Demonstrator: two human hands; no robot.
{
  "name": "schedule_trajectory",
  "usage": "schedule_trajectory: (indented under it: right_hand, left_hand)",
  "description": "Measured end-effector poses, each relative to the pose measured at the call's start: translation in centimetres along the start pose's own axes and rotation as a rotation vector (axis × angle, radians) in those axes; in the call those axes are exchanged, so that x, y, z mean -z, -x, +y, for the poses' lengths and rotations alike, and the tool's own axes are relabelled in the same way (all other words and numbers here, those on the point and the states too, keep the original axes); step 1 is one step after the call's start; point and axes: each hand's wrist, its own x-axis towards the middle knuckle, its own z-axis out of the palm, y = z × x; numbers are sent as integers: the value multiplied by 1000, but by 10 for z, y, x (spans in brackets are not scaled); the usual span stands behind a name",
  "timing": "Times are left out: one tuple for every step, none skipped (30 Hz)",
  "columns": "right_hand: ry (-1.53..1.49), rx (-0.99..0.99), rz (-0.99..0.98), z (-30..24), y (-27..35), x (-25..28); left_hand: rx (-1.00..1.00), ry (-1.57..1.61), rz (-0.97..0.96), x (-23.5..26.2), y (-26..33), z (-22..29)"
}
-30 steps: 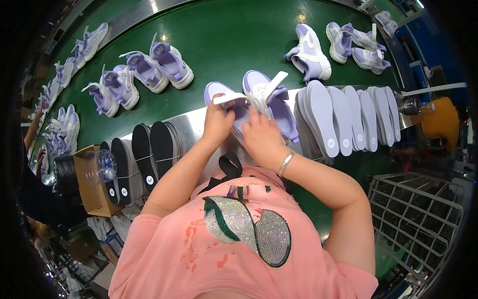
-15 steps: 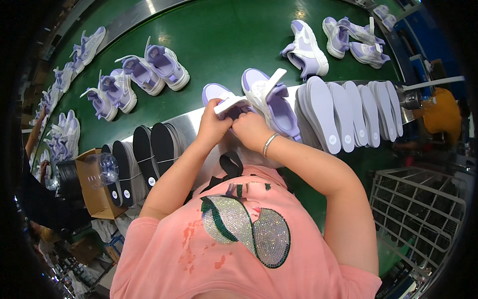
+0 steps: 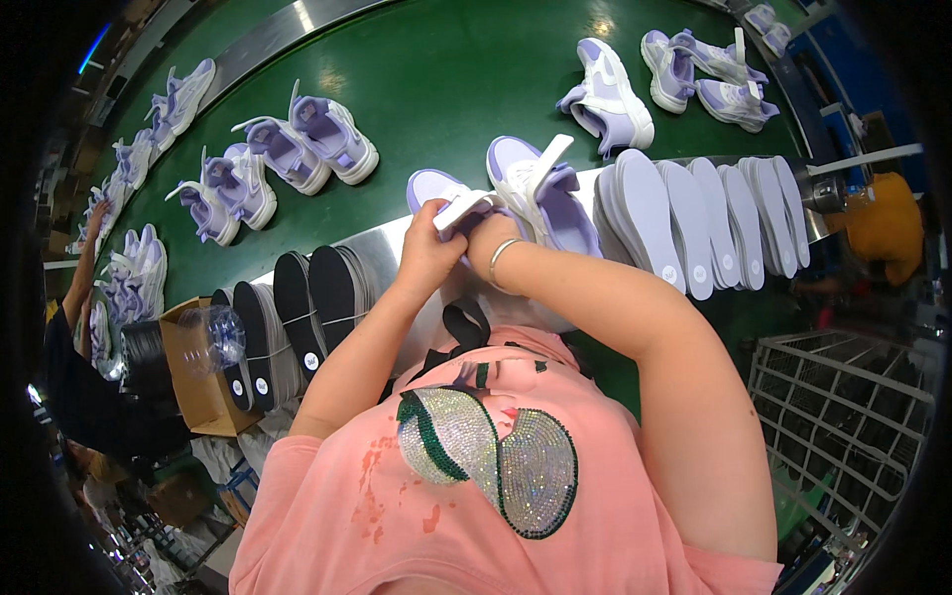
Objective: The person picks up several insoles from a shelf, then takes individual shoes from a conveyor belt and inserts an insole into each shoe by hand.
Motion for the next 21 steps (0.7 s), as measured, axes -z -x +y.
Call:
schedule_trajectory:
  right_hand:
    - [-40,-65,-118,0,0,3]
    - [13,7,-91,1,3,3]
    - [74,78,-63,5,7,4]
    - [136,148,-35,7,12,7]
    - [137,176,-107,9,17,12]
    - [139,209,-177,9,22,22]
    - [139,246,-252,8,27,29]
    - [96,228,-268,8,34,36]
    - [49,207,-292,9,45,39]
    - [3,186,-317,11,51,39]
    - [-12,176,-331,14,51,32]
    - [-29,155,-338,18,51,24]
    - [-46,135,-345,21,52,18]
    - [-58,141,-355,23,54,16]
    - [-72,149,-357,23,53,16]
    - [-87,157,-358,23,53,17]
    - [-98,151,-346,23,54,15]
    - [-108,150,-337,22,54,12]
    - [-119,149,-329,23,54,10]
    - [-128,151,-333,25,54,10]
    - [-133,156,-337,28,53,11]
  left_hand:
    - [-9,-41,4,1,1,3]
    - [-5,-71,-1,2,1,5]
    - [-4,-94,1,2,0,7]
    - [-4,-118,2,2,0,9]
    - [-4,-90,2,0,0,9]
    - [-4,-66,7,-1,0,6]
    - [4,-41,12,-2,1,4]
    - [37,-31,0,-2,-1,3]
    - [75,-16,-18,-3,-1,4]
    - [114,-1,-36,-4,-1,4]
    - [100,-3,-23,-5,0,2]
    - [74,-5,-16,-7,-3,2]
    - [48,-8,-9,-9,-3,3]
    - [83,-19,-39,-9,-2,4]
    - [48,-13,-20,-10,-3,5]
    - [14,-6,-1,-11,-3,6]
    - [-20,1,17,-12,-4,6]
    - [-40,70,36,-12,-3,10]
    - [-58,140,55,-13,-2,16]
    - [-77,210,73,-13,-2,20]
    - [20,229,50,-14,-4,18]
